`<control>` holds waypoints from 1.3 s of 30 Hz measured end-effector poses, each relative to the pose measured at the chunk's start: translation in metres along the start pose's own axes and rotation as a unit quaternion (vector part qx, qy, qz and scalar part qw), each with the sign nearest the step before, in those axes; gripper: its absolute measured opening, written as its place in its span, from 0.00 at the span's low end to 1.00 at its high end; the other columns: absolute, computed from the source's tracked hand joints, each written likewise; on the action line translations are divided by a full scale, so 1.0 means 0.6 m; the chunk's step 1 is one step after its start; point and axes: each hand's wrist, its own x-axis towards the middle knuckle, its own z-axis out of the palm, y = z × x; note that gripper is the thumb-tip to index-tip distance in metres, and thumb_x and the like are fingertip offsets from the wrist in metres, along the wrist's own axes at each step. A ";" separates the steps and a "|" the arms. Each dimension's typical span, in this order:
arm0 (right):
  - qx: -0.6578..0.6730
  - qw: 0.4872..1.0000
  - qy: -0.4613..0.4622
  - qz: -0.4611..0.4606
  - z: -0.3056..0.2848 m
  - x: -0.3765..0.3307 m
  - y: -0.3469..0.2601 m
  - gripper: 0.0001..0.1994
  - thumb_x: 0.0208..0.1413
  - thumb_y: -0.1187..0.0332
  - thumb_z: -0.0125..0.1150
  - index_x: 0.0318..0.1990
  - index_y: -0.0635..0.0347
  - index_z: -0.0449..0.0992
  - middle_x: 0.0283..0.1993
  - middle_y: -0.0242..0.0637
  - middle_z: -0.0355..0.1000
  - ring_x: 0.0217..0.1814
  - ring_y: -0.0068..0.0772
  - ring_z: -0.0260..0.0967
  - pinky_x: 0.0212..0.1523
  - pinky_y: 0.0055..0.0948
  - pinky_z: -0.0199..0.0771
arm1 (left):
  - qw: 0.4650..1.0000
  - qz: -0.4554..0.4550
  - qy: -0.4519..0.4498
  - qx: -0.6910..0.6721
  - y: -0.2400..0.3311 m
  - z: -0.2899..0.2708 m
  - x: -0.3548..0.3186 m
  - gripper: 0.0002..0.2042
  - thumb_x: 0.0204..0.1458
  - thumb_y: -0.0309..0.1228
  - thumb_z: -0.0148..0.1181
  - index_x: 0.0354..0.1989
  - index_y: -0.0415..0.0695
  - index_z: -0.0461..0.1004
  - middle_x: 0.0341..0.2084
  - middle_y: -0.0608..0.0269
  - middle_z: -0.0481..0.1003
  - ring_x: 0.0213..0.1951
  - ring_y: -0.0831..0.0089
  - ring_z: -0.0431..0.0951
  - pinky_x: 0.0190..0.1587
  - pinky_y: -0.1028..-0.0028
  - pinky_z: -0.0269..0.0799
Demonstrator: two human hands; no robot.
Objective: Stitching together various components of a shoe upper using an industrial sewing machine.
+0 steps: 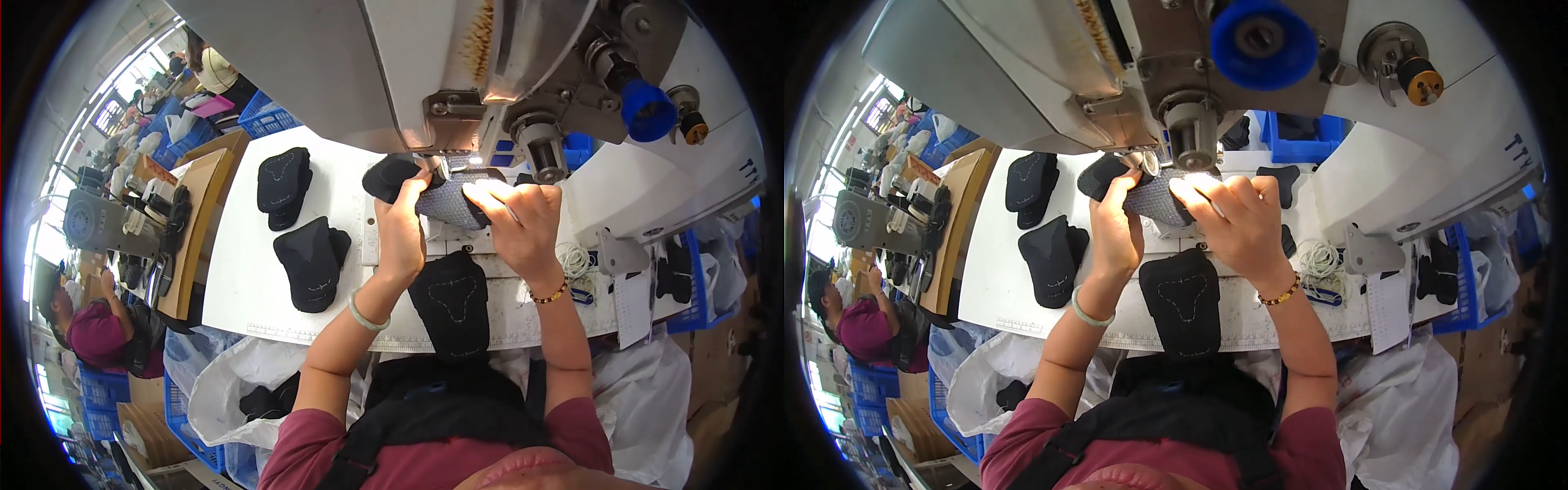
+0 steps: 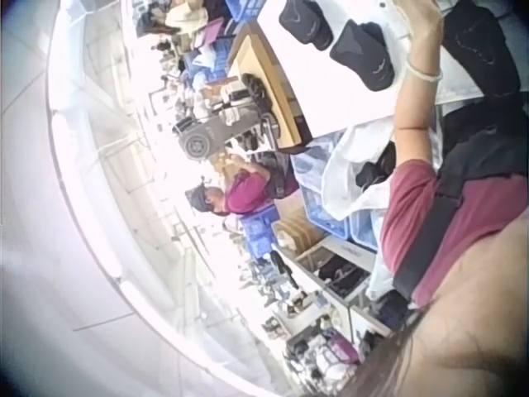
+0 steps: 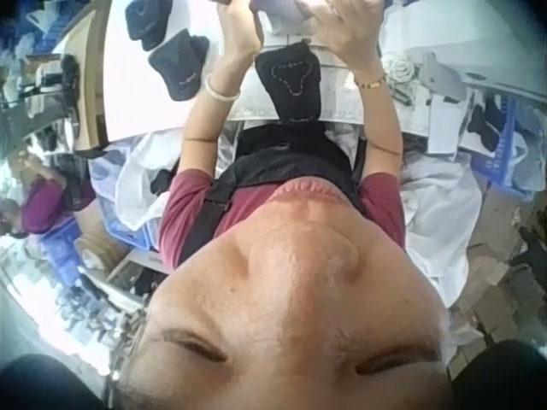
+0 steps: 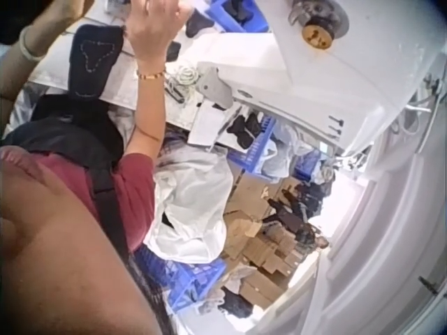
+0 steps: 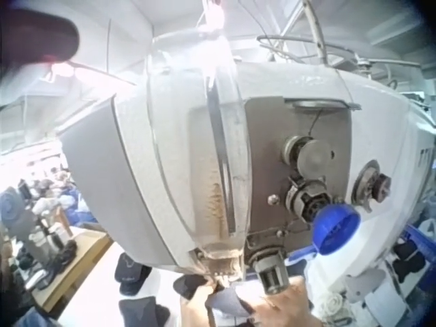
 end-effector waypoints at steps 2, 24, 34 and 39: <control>-0.004 1.000 0.007 0.007 0.002 -0.002 0.005 0.19 0.40 0.81 0.56 0.41 0.47 0.77 0.40 0.21 0.72 0.34 0.24 0.62 0.38 0.27 0.54 | 1.000 0.018 0.017 0.014 -0.005 0.006 -0.007 0.08 0.53 0.23 0.50 0.37 0.35 0.74 0.36 0.64 0.74 0.41 0.77 0.72 0.49 0.77 0.64; 0.254 0.924 0.103 0.266 0.084 -0.007 0.047 0.11 0.40 0.84 0.59 0.33 0.63 0.75 0.26 0.36 0.67 0.27 0.36 0.62 0.33 0.28 0.59 | 0.935 0.169 0.059 0.305 -0.027 0.034 -0.062 0.15 0.56 0.20 0.47 0.52 0.37 0.70 0.48 0.55 0.71 0.52 0.66 0.69 0.56 0.69 0.61; 0.354 0.888 0.147 0.255 0.092 -0.013 0.051 0.13 0.41 0.87 0.58 0.36 0.68 0.73 0.35 0.38 0.73 0.33 0.32 0.68 0.34 0.25 0.67 | 0.992 -0.057 -0.073 -0.082 0.028 -0.045 -0.024 0.17 0.58 0.38 0.49 0.47 0.37 0.71 0.40 0.62 0.74 0.44 0.74 0.71 0.49 0.76 0.65; 0.373 0.847 0.153 0.346 0.080 -0.012 0.032 0.16 0.41 0.87 0.57 0.40 0.66 0.72 0.39 0.38 0.71 0.34 0.35 0.68 0.37 0.27 0.68 | 0.978 -0.173 -0.100 0.056 0.047 -0.032 0.022 0.10 0.50 0.29 0.56 0.39 0.38 0.72 0.34 0.65 0.74 0.38 0.76 0.74 0.44 0.76 0.69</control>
